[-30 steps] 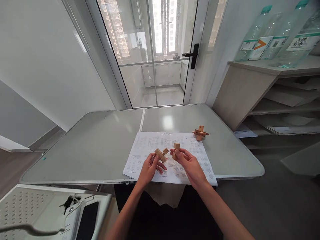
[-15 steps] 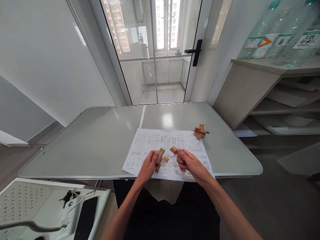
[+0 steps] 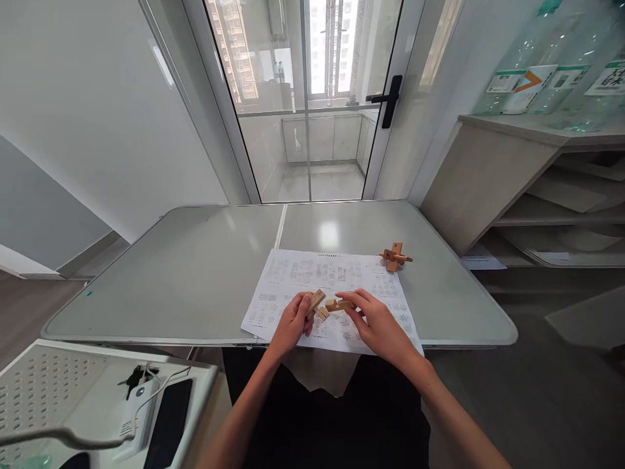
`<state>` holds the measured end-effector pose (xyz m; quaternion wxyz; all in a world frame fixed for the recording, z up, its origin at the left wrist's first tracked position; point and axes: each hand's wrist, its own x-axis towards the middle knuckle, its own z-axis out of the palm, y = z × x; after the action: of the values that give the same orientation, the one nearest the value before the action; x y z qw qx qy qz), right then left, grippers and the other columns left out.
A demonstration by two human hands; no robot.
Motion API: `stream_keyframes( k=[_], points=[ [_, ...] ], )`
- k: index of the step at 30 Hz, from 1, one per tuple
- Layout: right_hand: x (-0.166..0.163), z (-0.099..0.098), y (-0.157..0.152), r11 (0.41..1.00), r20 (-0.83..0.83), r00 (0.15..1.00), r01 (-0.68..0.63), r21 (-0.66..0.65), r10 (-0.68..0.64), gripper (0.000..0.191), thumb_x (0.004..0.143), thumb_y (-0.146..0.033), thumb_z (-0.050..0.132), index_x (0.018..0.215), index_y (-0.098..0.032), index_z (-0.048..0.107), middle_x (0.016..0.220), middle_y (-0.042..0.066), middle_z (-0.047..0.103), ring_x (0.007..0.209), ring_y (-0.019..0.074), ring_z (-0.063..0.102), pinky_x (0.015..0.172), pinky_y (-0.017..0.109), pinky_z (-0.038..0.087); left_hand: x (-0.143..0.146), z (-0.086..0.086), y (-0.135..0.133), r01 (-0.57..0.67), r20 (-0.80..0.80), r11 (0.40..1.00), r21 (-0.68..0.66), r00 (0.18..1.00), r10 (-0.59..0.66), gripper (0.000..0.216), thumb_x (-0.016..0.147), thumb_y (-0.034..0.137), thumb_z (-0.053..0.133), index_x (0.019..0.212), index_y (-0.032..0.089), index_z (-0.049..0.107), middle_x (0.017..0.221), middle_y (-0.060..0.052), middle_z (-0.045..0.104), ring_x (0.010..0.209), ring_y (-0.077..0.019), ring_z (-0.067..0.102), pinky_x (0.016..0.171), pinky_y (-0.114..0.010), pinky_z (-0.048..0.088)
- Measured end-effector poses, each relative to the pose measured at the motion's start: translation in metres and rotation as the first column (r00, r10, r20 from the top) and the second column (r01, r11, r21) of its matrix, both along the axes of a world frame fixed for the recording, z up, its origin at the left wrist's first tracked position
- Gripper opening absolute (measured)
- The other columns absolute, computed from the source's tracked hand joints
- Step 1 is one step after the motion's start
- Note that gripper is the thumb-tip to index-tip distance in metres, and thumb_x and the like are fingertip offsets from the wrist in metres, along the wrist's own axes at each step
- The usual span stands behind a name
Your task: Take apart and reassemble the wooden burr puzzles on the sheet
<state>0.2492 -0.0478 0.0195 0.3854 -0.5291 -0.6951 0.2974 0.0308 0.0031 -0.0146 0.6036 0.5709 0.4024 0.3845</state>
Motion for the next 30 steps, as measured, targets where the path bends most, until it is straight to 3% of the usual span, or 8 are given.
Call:
stream_keyframes(
  k=[4,10,20,27,30],
  points=[
    [-0.003,-0.002,-0.002,0.998,0.007,1.0,-0.008,0.068,0.007,0.023,0.103,-0.021,0.052,0.123,-0.027,0.061,0.112,0.005,0.07,0.093,0.0223,0.069,0.085,0.04,0.059,0.001,0.001,-0.002,0.006,0.0,1.0,-0.004,1.0,-0.006,0.046,0.101,0.062,0.048,0.11,0.019,0.061,0.06,0.01,0.032,0.05,-0.0098,0.034,0.049,-0.022,0.039],
    [-0.01,0.002,-0.004,0.98,0.052,0.995,-0.091,0.175,0.083,0.031,0.103,-0.014,0.048,0.124,-0.031,0.064,0.12,0.006,0.064,0.102,0.0224,0.07,0.088,0.039,0.062,0.001,0.004,-0.004,0.013,-0.033,1.0,0.013,0.999,-0.012,0.047,0.101,0.06,0.05,0.116,0.018,0.065,0.06,0.008,0.037,0.051,-0.0099,0.036,0.051,-0.022,0.039],
    [-0.014,-0.003,-0.009,0.978,0.117,0.989,-0.113,0.177,0.093,0.023,0.106,-0.019,0.05,0.121,-0.029,0.064,0.108,0.005,0.064,0.087,0.0207,0.071,0.08,0.036,0.063,0.0,0.019,-0.01,0.059,-0.223,0.992,0.107,0.974,-0.034,0.046,0.102,0.056,0.049,0.12,0.019,0.069,0.061,0.005,0.05,0.053,-0.0115,0.044,0.054,-0.024,0.039],
    [-0.018,-0.009,-0.01,0.963,0.243,0.969,-0.029,0.27,-0.039,0.018,0.106,-0.023,0.052,0.112,-0.026,0.069,0.1,0.003,0.066,0.072,0.0163,0.067,0.064,0.028,0.056,0.001,0.02,-0.011,0.063,-0.266,0.99,0.13,0.964,-0.026,0.045,0.103,0.054,0.048,0.122,0.019,0.069,0.059,0.005,0.049,0.055,-0.013,0.045,0.056,-0.025,0.037],
    [-0.018,-0.01,-0.01,0.959,0.258,0.965,-0.035,0.28,-0.04,0.019,0.107,-0.022,0.051,0.11,-0.026,0.069,0.096,0.003,0.066,0.071,0.0156,0.067,0.065,0.027,0.055,0.002,0.019,-0.012,0.058,-0.276,0.989,0.135,0.961,-0.019,0.044,0.103,0.054,0.047,0.121,0.02,0.069,0.06,0.005,0.051,0.055,-0.0131,0.044,0.056,-0.025,0.037]
  ],
)
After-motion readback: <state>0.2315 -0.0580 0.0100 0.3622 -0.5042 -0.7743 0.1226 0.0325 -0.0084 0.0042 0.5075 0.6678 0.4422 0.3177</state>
